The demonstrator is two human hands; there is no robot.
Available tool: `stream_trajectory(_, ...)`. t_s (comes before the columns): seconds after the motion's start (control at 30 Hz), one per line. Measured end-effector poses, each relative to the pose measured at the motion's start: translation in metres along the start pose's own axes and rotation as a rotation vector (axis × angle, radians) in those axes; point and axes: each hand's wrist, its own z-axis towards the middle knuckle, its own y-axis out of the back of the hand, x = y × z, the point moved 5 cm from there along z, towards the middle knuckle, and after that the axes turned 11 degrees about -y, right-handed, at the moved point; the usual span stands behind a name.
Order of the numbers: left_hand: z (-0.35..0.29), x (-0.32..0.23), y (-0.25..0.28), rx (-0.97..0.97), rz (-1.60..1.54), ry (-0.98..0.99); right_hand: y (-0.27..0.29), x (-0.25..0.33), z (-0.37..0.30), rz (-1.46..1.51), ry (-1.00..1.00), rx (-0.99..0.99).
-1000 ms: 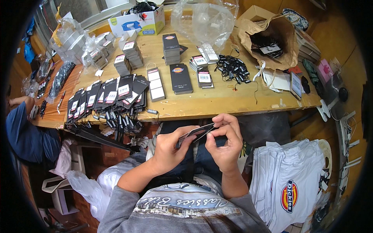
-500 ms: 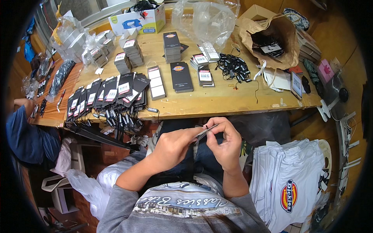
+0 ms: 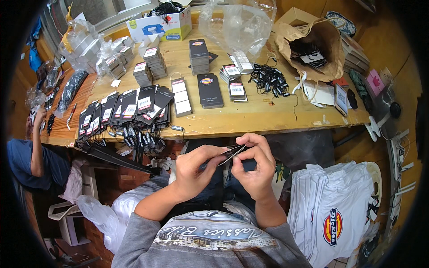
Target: The person assembles keychains by attaching small black plastic pieces to tags using a rubber band. They pick up a tag, thread a rubber band through it, attach the plastic piece, and place the finished keychain on the table.
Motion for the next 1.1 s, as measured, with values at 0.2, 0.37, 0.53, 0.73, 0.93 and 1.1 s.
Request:
stream_trajectory(0.2,0.002,-0.006,-0.001,0.050,0.063,-0.142,-0.001,-0.004,0.000,0.045,-0.027,0.054)
stream_trajectory(0.37,0.004,-0.011,-0.001,0.138,0.125,-0.308,-0.001,-0.006,0.000,0.097,-0.080,0.100)
stream_trajectory(0.53,0.004,-0.006,-0.002,0.177,0.009,-0.187,-0.002,-0.010,-0.001,0.147,-0.099,0.054)
stream_trajectory(0.73,-0.009,0.012,0.000,0.012,-0.132,0.072,-0.004,-0.022,-0.004,0.542,-0.245,0.191)
stream_trajectory(0.93,-0.003,0.010,0.000,0.070,-0.183,0.054,-0.010,-0.035,-0.001,0.699,-0.652,0.507)
stream_trajectory(1.1,-0.002,0.009,-0.003,0.143,-0.244,0.040,-0.013,-0.038,-0.002,0.761,-0.615,0.628)
